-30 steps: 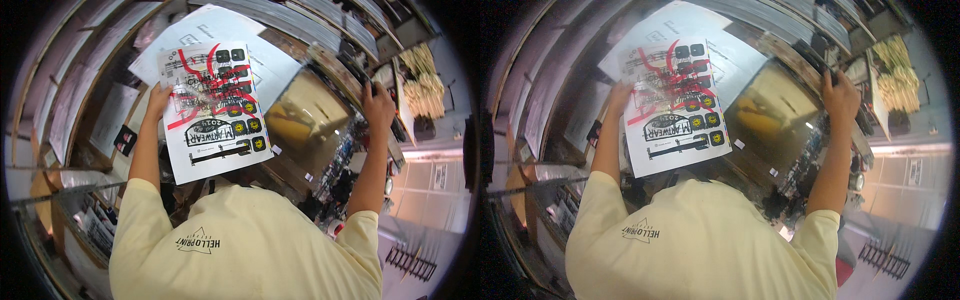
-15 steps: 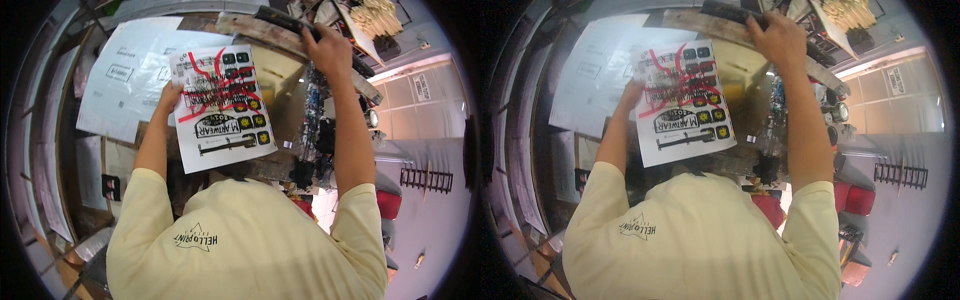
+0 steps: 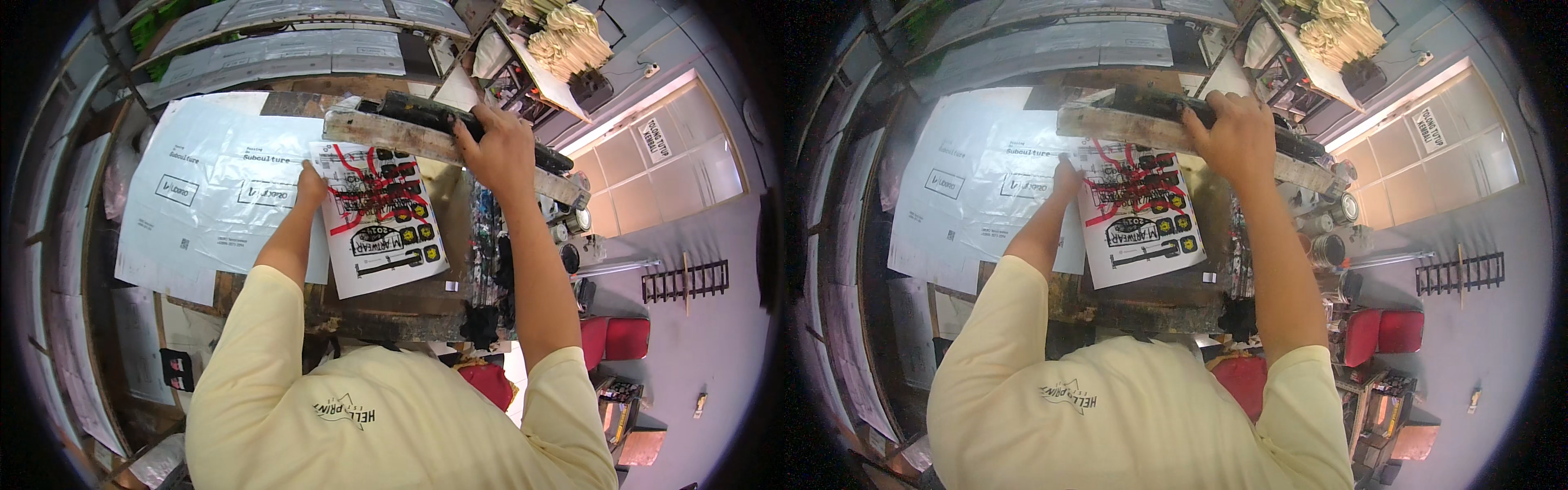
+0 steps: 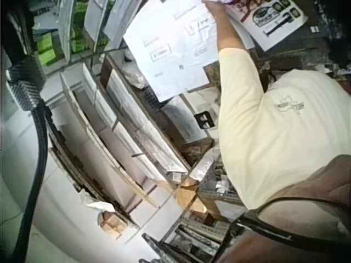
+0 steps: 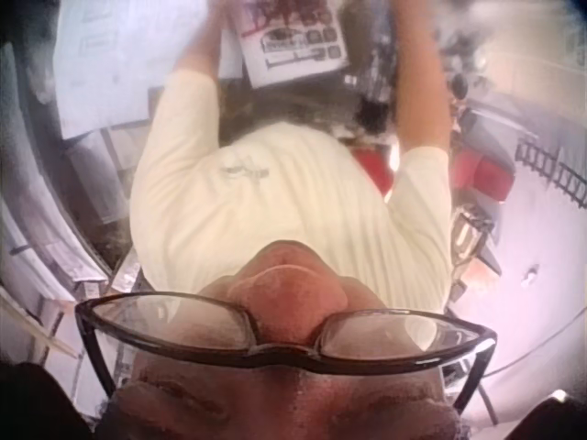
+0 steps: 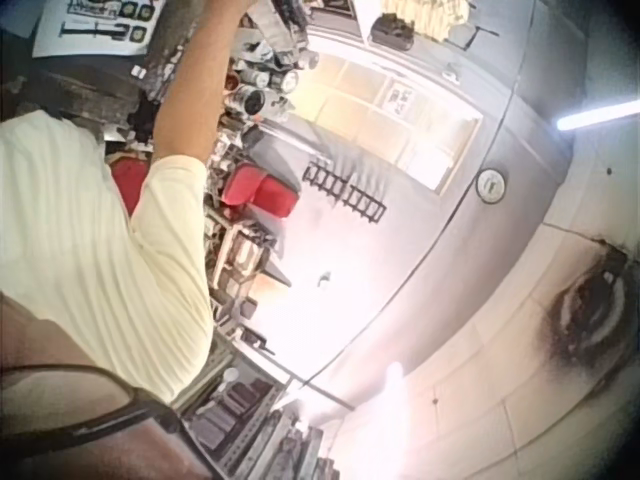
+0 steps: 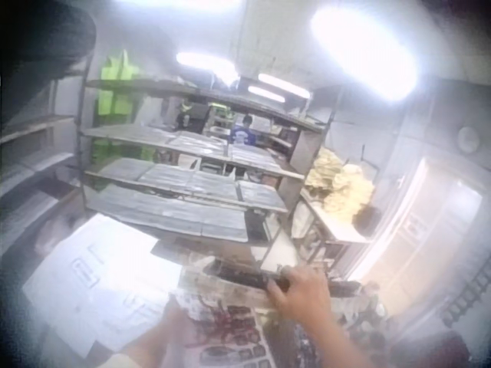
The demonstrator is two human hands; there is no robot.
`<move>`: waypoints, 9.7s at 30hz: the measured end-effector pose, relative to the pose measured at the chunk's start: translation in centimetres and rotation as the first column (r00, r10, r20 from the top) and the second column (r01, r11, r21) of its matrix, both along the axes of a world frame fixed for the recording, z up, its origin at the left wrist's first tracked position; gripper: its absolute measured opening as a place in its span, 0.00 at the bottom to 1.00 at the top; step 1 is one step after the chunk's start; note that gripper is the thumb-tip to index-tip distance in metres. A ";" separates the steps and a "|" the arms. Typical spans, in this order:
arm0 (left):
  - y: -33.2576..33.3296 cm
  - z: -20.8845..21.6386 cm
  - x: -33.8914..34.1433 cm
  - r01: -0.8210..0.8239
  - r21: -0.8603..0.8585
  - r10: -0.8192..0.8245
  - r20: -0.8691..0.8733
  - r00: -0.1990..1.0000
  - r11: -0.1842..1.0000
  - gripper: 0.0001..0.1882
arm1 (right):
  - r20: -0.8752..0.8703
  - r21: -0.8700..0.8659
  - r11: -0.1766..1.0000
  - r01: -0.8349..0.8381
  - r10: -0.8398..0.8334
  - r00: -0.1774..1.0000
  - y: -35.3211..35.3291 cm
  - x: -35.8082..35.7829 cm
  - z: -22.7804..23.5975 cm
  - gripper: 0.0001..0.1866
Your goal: The person performs screen printing onto paper or plastic packaging materials, applying ink with a squeegee through a mesh screen, then removes and organizes the printed items onto nearby shelves.
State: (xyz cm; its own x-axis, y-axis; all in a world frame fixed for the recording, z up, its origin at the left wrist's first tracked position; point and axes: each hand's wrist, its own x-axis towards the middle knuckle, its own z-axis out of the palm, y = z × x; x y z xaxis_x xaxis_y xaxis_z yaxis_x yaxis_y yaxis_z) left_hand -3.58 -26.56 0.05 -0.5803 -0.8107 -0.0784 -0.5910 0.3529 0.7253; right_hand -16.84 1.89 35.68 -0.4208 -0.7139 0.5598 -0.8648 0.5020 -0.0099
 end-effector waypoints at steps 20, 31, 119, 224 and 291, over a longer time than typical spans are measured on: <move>1.1 0.5 0.5 0.044 -0.360 -0.031 0.042 0.999 0.932 0.30 | -0.051 -0.076 0.996 -0.046 0.042 0.998 0.1 -0.3 -1.8 0.20; 23.0 6.6 26.7 0.155 -0.073 -0.164 -0.132 0.978 0.985 0.18 | -0.078 -0.024 0.998 -0.054 0.052 0.996 -0.9 -0.5 -1.2 0.25; 24.4 20.5 41.6 -0.379 -0.535 0.479 0.056 0.876 0.755 0.24 | 0.128 0.092 0.996 0.022 -0.034 0.991 -2.2 -2.6 -3.1 0.23; 15.5 11.3 16.8 0.165 0.201 -0.189 0.104 0.977 0.966 0.61 | 0.358 0.253 0.944 -0.213 0.114 0.927 -9.6 -16.6 -31.7 0.20; 15.5 6.9 18.6 0.184 0.150 -0.198 0.078 0.977 0.971 0.56 | 0.493 0.160 0.922 -0.354 0.236 0.838 -3.2 -9.9 -26.8 0.18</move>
State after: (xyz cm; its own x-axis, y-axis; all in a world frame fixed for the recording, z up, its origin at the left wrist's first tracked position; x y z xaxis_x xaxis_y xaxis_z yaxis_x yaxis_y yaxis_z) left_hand 15.03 -11.02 6.91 -0.7083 -0.6623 -0.2444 -0.5890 0.3634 0.7218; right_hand -26.75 -1.34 8.92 -0.3329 -0.9298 0.1571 -0.8979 0.2616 -0.3541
